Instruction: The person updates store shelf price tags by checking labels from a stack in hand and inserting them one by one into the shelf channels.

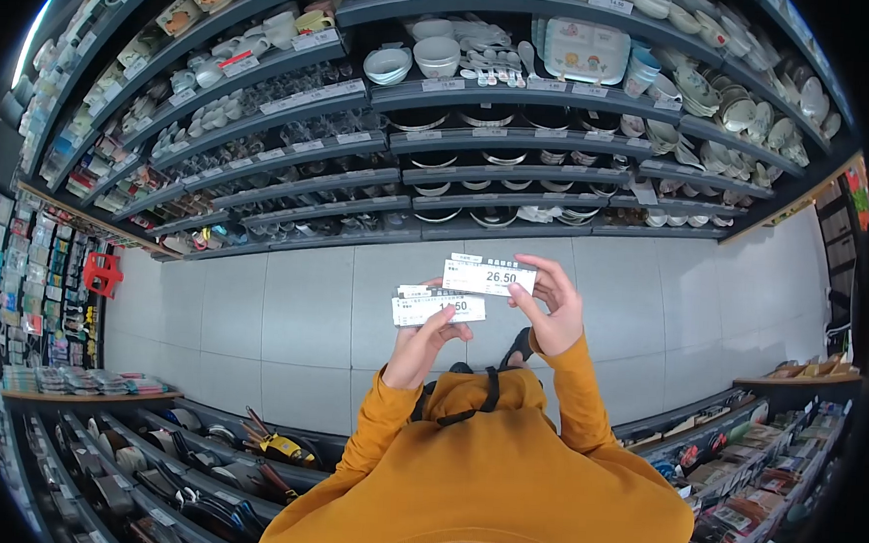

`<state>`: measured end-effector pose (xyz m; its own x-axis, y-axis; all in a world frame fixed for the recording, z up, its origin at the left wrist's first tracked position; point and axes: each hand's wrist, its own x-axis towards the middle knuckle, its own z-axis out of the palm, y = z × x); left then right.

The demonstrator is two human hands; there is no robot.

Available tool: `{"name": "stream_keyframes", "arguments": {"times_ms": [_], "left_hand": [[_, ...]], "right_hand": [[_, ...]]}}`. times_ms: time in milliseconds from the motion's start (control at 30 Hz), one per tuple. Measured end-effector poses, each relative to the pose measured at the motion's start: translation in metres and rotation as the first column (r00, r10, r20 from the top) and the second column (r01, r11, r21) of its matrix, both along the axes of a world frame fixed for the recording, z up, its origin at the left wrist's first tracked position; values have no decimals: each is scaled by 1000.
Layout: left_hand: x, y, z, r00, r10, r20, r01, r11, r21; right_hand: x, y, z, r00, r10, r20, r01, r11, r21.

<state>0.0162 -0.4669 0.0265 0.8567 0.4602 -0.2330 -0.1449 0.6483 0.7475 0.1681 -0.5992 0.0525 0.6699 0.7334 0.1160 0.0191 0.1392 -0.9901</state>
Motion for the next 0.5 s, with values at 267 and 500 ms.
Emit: {"name": "stream_keyframes", "arguments": {"times_ms": [267,500], "left_hand": [[25,2,3,998,-59,0,59,997,45],[69,-10,3,993,-122,-3,122,991,46]], "right_hand": [[22,-11,6,994,-103,-25,105,991,82],[57,-33,0,991,-134,-13,135,989,58]]}}
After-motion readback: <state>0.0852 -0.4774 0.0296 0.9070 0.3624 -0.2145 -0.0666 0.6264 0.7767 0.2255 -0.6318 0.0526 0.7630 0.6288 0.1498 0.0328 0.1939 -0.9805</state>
